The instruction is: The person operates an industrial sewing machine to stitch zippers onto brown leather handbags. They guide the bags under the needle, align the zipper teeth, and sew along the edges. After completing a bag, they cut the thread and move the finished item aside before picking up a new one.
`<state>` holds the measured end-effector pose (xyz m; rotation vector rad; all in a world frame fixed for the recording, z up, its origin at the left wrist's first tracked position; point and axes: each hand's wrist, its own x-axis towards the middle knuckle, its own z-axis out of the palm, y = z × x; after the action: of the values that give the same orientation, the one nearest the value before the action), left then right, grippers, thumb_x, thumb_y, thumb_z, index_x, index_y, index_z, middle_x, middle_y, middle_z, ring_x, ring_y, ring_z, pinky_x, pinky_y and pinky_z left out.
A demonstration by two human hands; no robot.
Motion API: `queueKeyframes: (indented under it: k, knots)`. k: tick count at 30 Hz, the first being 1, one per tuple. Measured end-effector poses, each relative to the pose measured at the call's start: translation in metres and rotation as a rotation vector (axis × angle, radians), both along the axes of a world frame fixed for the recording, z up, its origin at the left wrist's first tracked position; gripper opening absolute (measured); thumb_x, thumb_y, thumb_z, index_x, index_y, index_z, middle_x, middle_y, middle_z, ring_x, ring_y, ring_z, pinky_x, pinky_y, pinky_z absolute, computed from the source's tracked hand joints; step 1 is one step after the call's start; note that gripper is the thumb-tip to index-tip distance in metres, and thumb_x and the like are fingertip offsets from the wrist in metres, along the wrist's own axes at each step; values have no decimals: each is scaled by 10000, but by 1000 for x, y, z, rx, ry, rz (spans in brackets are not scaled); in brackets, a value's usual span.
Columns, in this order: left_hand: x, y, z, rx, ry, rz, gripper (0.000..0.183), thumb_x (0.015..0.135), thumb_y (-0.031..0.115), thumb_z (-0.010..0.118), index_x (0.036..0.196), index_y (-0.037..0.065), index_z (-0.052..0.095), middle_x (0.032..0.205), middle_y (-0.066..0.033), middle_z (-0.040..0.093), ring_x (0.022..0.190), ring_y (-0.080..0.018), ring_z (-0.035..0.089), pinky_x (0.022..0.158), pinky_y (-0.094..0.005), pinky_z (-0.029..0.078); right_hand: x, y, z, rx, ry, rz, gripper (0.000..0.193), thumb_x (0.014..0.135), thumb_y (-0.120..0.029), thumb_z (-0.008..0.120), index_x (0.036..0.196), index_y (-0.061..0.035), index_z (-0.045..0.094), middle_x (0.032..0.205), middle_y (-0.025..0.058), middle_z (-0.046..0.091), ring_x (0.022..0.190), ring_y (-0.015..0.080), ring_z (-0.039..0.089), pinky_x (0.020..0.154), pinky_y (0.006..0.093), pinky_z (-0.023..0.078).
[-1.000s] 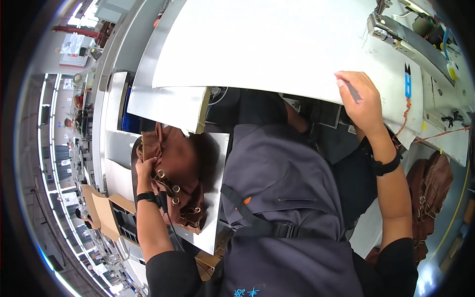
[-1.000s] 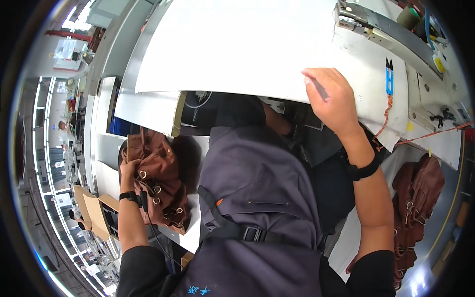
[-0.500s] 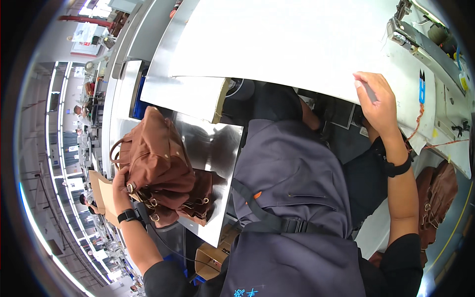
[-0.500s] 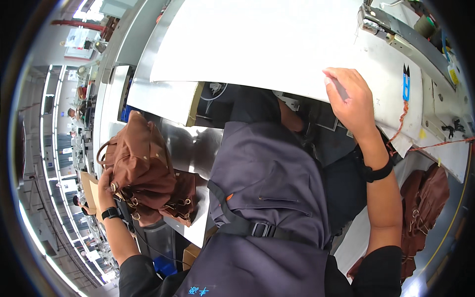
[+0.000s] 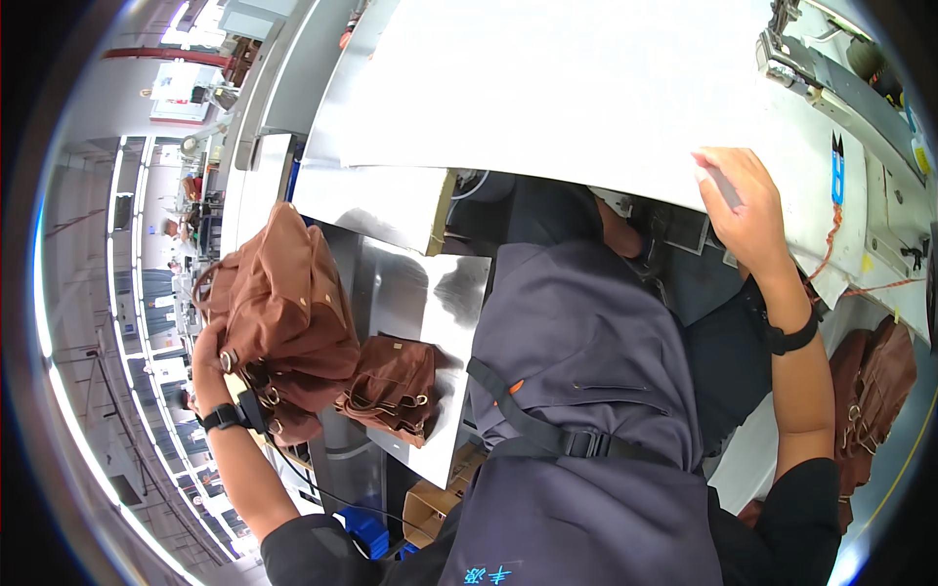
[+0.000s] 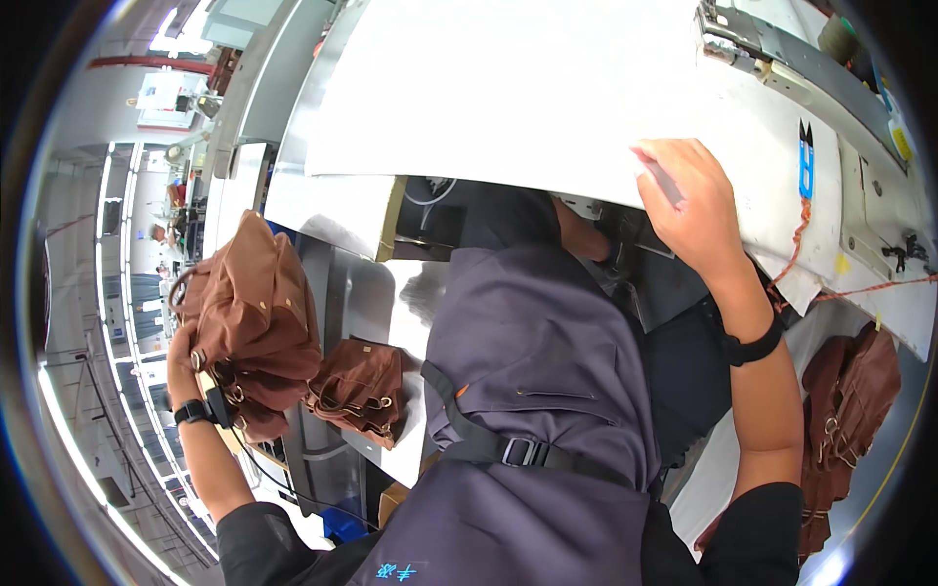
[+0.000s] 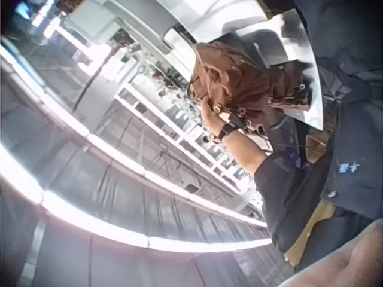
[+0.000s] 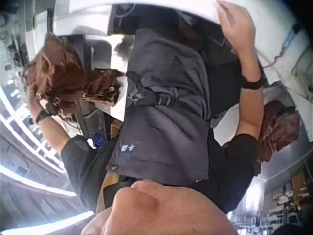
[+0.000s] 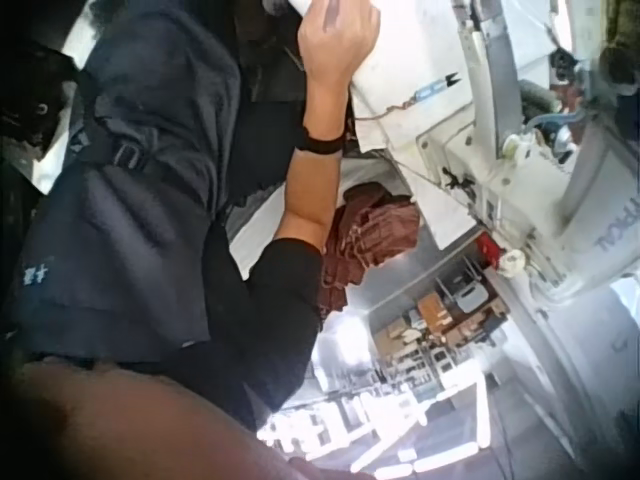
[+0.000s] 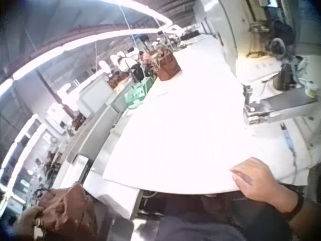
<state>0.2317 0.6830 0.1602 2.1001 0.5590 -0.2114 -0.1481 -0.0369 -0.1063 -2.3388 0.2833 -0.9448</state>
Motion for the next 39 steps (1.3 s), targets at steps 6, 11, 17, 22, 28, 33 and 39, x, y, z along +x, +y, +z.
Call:
queueKeyframes:
  k: [6, 11, 17, 22, 28, 33, 39]
  knots:
    - [76, -122, 47, -26, -181, -101, 226, 890, 111, 691, 1081, -3, 734, 940, -131, 763, 793, -280, 758, 708, -403, 655, -2, -3, 5, -27, -3, 19, 235, 832, -13, 690, 1066, 12, 700, 1022, 166, 709, 957, 377, 655, 872, 448, 524]
    - [169, -250, 50, -112, -270, -386, 255, 889, 141, 719, 1091, -12, 751, 974, -124, 775, 813, -255, 750, 702, -366, 619, 3, -2, 11, -9, -42, 26, 232, 828, 2, 695, 1060, 5, 704, 984, 157, 711, 912, 360, 661, 836, 440, 520]
    - [252, -440, -3, -59, -609, -388, 375, 760, 79, 812, 1124, 6, 755, 1033, -108, 752, 862, -231, 714, 753, -369, 566, 8, -3, 17, 35, -8, 5, 176, 881, -29, 706, 1055, -22, 726, 976, 128, 731, 889, 336, 670, 814, 439, 522]
    - [296, -572, -1, -50, -623, -532, 414, 729, 113, 823, 1099, -55, 740, 987, -134, 737, 853, -264, 715, 735, -409, 559, 10, -4, 21, 55, 67, -44, 188, 855, -12, 712, 1040, -35, 740, 953, 93, 742, 860, 288, 669, 795, 399, 520]
    - [343, -673, -34, 18, -580, -484, 335, 758, 128, 829, 1033, -48, 754, 995, -125, 739, 811, -255, 713, 678, -391, 553, 12, -6, 20, 76, 115, -67, 238, 819, 7, 716, 1048, -48, 749, 926, 71, 741, 828, 276, 670, 774, 402, 517]
    - [347, -713, -35, 114, -558, -592, 405, 772, 139, 799, 1121, -56, 733, 1059, -129, 737, 911, -264, 731, 753, -389, 564, 16, -5, 21, 74, 130, -63, 236, 808, 17, 722, 1035, -42, 750, 922, 86, 737, 839, 282, 682, 777, 398, 519]
    - [326, -745, -41, -117, -466, -667, 349, 833, 152, 784, 1125, -34, 742, 1060, -138, 748, 990, -278, 729, 837, -376, 558, 16, -6, 23, 59, 144, -85, 226, 804, 22, 726, 1021, -39, 748, 933, 93, 741, 832, 284, 686, 774, 398, 523]
